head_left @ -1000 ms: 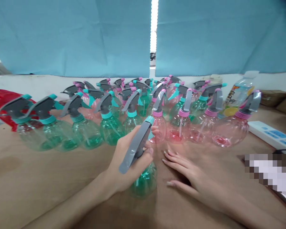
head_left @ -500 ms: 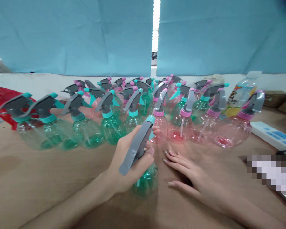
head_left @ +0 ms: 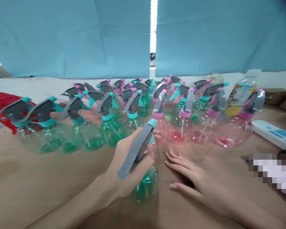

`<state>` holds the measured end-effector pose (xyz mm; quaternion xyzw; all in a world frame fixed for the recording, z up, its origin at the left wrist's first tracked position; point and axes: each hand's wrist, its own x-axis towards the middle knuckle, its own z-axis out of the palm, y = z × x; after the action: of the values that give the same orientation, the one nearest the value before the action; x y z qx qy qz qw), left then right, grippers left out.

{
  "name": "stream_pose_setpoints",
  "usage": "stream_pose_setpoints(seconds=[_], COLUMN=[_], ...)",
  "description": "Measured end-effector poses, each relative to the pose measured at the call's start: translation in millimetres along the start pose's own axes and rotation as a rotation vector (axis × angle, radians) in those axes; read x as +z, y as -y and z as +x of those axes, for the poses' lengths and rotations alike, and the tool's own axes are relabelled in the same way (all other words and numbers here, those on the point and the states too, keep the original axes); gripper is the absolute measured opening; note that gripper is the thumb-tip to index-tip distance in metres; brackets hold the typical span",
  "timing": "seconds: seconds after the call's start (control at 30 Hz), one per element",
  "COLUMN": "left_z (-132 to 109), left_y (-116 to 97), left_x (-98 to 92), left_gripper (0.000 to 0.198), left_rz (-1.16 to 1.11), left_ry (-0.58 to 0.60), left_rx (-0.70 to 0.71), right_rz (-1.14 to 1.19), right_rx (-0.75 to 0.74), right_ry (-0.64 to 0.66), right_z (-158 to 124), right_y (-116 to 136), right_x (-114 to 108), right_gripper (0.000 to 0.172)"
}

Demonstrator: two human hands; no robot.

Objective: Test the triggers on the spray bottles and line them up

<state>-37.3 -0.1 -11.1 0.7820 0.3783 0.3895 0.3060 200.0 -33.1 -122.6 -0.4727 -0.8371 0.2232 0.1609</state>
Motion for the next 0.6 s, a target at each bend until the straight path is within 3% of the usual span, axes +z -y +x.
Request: stream_pose_setpoints(seconds=[0.17, 0.6], left_z=[1.0, -0.5], left_y=[-3.0, -5.1], left_x=[-4.9, -6.2], left_gripper=[0.008, 0.013], left_rz=[0.073, 0.112], left_ry=[-0.006, -0.004], left_rx=[0.031, 0.020], right_rz=[-0.025, -0.020], right_rx=[-0.001, -0.001], right_ry=[0.022, 0.002], right_z=[0.5, -0.5], right_y=[0.6, -2.6], right_x=[-0.4, 2.3], right_gripper=[0.061, 0.061])
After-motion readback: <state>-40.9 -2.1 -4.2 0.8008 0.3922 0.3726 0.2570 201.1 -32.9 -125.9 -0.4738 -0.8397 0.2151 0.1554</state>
